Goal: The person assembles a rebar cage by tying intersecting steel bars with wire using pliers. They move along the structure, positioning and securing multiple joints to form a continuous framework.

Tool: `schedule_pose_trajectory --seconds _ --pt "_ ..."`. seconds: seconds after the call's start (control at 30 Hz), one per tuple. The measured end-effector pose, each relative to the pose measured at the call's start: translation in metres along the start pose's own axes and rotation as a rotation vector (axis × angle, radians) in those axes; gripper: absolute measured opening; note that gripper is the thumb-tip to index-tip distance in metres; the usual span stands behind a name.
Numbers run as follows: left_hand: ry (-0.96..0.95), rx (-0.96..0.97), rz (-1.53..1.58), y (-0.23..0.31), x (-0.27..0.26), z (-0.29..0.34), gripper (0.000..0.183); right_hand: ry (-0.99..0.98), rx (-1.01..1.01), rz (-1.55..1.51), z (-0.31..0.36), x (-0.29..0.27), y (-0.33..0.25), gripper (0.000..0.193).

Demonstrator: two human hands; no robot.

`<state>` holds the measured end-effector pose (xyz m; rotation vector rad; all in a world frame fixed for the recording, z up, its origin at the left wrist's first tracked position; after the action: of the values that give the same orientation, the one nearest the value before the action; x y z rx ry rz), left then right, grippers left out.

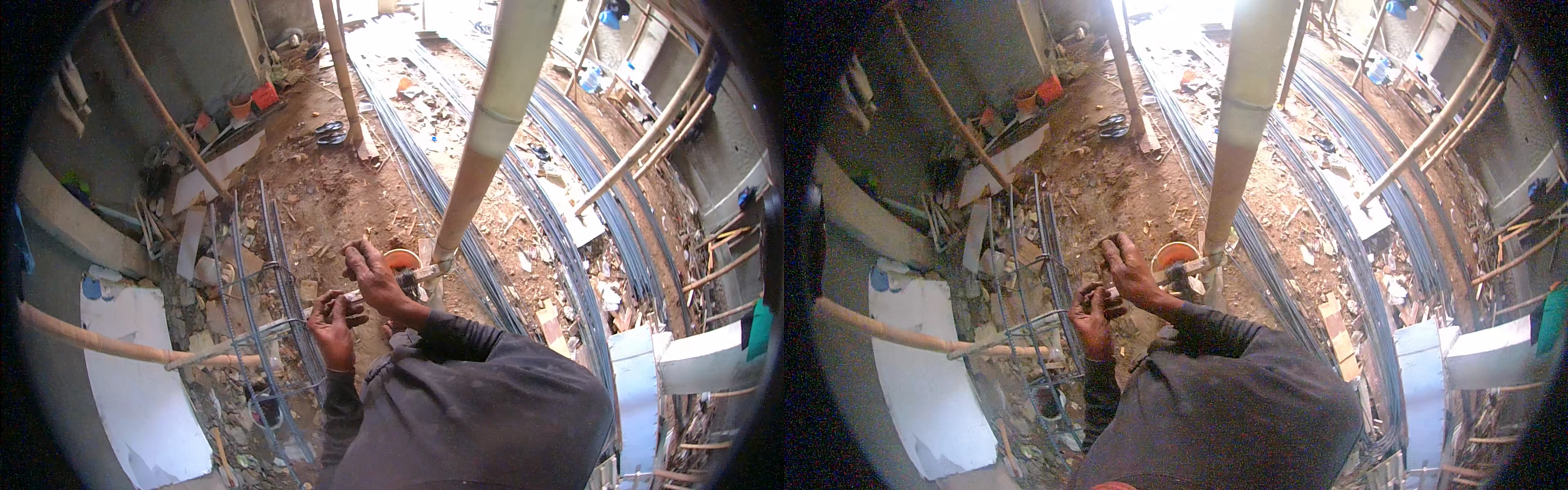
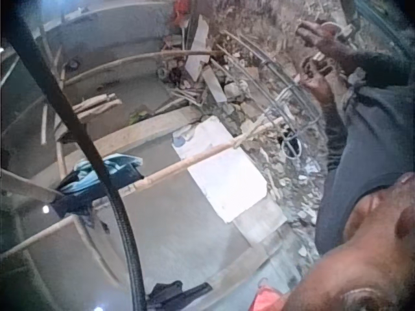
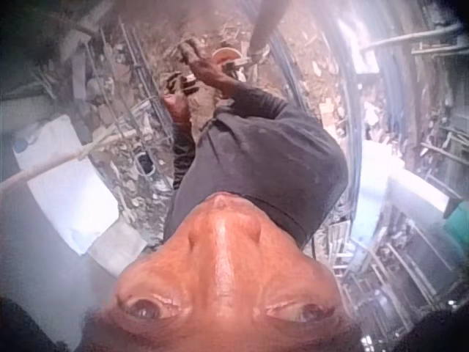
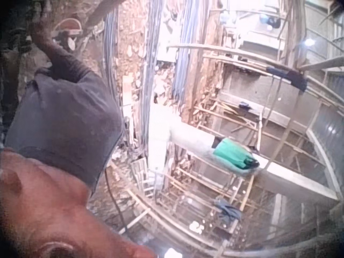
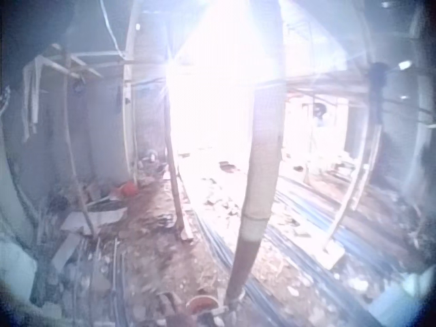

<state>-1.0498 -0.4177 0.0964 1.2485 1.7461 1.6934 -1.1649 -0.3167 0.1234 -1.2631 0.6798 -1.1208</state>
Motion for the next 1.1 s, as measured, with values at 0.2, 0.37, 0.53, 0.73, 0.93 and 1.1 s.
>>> schedule_pose_trajectory --seconds 0.2,0.37,0.53,0.73,0.93,1.1 --pt "0.341 -0.03 0.295 -0.009 -0.031 0.004 0.013 -0.207 0.283 -0.455 -0.001 0.004 0.006 0.023" --pt "0.205 -0.277 0.329 -0.017 -0.028 0.017 0.022 -0.111 0.049 -0.286 0.003 -0.003 -0.042 0.02" --pt "-0.125 -0.07 -0.279 0.025 -0.017 0.029 0.023 -0.056 -0.03 -0.026 0.016 -0.009 -0.082 0.027" --pt "0.074 0.298 -0.222 0.071 -0.01 -0.021 0.024 -0.148 -0.036 0.067 0.033 0.014 -0.076 0.028" --pt "0.019 0.312 -0.081 0.086 0.001 -0.03 0.025 -0.249 -0.068 0.155 0.049 0.038 -0.061 0.026" --pt "0.075 0.245 0.022 0.082 -0.009 -0.02 0.018 -0.305 0.015 0.128 0.063 0.044 -0.057 0.029"
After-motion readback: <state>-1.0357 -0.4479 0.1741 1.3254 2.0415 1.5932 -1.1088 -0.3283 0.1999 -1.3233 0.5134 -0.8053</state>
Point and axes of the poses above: each hand's wrist, its own z-axis away from the middle knuckle, its own x-axis out of the palm, y = z × x, the point moved 5 cm from there along -z, towards the middle knuckle, and after that the axes turned 15 degrees about x, right-handed, at the moved point
